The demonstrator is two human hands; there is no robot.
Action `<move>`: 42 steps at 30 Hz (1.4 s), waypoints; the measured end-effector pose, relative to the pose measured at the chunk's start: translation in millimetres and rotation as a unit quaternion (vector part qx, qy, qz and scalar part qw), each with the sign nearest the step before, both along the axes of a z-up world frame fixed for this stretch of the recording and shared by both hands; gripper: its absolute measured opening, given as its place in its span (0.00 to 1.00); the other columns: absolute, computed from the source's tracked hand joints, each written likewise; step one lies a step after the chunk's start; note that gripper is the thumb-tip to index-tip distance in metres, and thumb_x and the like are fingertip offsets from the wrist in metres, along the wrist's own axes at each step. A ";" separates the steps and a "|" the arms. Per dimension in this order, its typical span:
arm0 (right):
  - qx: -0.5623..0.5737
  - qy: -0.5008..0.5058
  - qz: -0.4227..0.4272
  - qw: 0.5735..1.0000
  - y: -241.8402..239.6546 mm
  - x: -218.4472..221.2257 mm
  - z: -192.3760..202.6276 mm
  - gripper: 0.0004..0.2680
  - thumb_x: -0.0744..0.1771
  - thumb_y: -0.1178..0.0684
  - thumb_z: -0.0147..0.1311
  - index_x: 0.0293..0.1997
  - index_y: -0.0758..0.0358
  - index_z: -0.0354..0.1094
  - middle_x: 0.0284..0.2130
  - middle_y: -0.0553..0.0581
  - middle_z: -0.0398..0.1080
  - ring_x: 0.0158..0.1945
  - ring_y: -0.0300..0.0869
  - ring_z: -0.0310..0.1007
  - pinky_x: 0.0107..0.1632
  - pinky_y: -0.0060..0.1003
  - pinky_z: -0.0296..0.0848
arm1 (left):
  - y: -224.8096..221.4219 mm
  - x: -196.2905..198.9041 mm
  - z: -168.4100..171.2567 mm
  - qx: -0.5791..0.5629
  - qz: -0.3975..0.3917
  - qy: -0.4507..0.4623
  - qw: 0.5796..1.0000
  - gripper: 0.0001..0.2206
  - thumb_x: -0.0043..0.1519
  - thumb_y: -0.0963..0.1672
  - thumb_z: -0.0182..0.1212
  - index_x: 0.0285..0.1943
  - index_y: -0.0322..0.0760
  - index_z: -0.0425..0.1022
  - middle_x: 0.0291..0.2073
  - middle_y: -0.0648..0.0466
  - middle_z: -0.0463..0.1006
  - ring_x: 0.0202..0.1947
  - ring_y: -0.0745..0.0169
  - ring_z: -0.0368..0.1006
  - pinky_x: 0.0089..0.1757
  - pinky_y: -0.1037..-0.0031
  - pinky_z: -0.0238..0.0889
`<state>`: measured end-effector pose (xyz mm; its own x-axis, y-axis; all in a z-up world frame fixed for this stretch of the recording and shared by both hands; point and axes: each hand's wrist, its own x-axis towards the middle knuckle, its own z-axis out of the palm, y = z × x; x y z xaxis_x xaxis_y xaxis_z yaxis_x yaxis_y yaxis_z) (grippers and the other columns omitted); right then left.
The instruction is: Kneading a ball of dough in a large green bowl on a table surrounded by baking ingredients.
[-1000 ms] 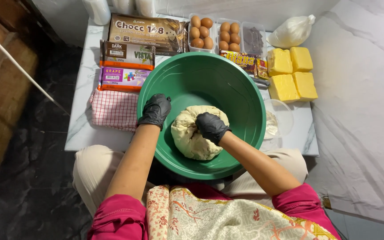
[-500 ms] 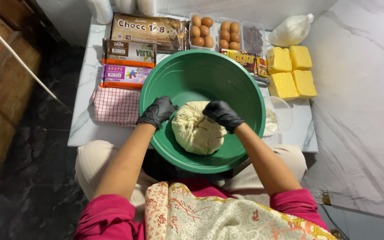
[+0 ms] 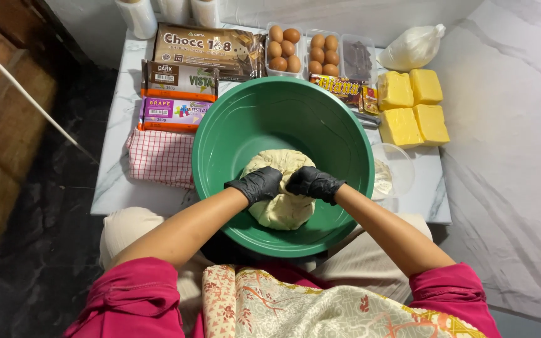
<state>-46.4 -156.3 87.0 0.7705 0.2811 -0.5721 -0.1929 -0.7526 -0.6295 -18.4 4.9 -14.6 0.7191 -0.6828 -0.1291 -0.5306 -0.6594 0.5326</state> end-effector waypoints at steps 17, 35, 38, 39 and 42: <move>-0.109 -0.048 -0.022 0.993 0.3 4.4 -40.8 0.09 0.58 0.41 0.50 0.24 0.53 0.69 0.16 0.50 0.68 0.23 0.36 0.71 0.28 0.27 0.70 | 25.6 -20.6 60.3 -0.004 0.066 0.041 0.997 0.09 0.46 0.48 0.57 0.19 0.42 0.73 0.15 0.50 0.73 0.27 0.50 0.73 0.32 0.71 0.67; 0.042 0.044 -0.008 0.998 12.4 -7.8 -4.2 0.07 0.60 0.51 0.50 0.27 0.64 0.69 0.14 0.60 0.68 0.16 0.43 0.70 0.20 0.29 0.70 | 8.4 -6.2 41.8 0.027 -0.015 0.007 0.999 0.14 0.49 0.49 0.56 0.24 0.33 0.74 0.19 0.44 0.73 0.29 0.46 0.72 0.33 0.68 0.68; 0.069 0.059 -0.028 0.996 13.6 -7.0 2.6 0.07 0.59 0.52 0.51 0.28 0.66 0.69 0.15 0.62 0.68 0.17 0.44 0.70 0.22 0.31 0.71 | 12.8 -9.7 66.1 0.041 -0.001 0.036 0.999 0.14 0.48 0.50 0.56 0.24 0.33 0.74 0.18 0.45 0.73 0.29 0.47 0.72 0.33 0.68 0.68; 0.082 0.065 -0.037 0.994 14.3 -8.3 6.0 0.07 0.59 0.53 0.52 0.29 0.67 0.68 0.16 0.63 0.68 0.18 0.45 0.70 0.23 0.32 0.71 | 14.7 -12.6 75.7 0.049 0.007 0.053 0.997 0.15 0.48 0.50 0.57 0.24 0.34 0.74 0.18 0.46 0.74 0.28 0.47 0.72 0.33 0.69 0.68; 0.106 0.069 -0.056 0.990 14.9 -10.7 18.6 0.07 0.59 0.54 0.53 0.30 0.69 0.68 0.17 0.64 0.68 0.19 0.46 0.71 0.24 0.34 0.71 | 19.0 -17.5 103.0 0.061 0.023 0.077 0.995 0.15 0.47 0.51 0.58 0.23 0.34 0.74 0.18 0.47 0.74 0.28 0.49 0.73 0.33 0.69 0.68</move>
<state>-57.1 -141.5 105.7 0.7221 0.3229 -0.6118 -0.3640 -0.5748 -0.7329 -35.9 23.9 88.3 0.7148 -0.6212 -0.3213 -0.4155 -0.7468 0.5193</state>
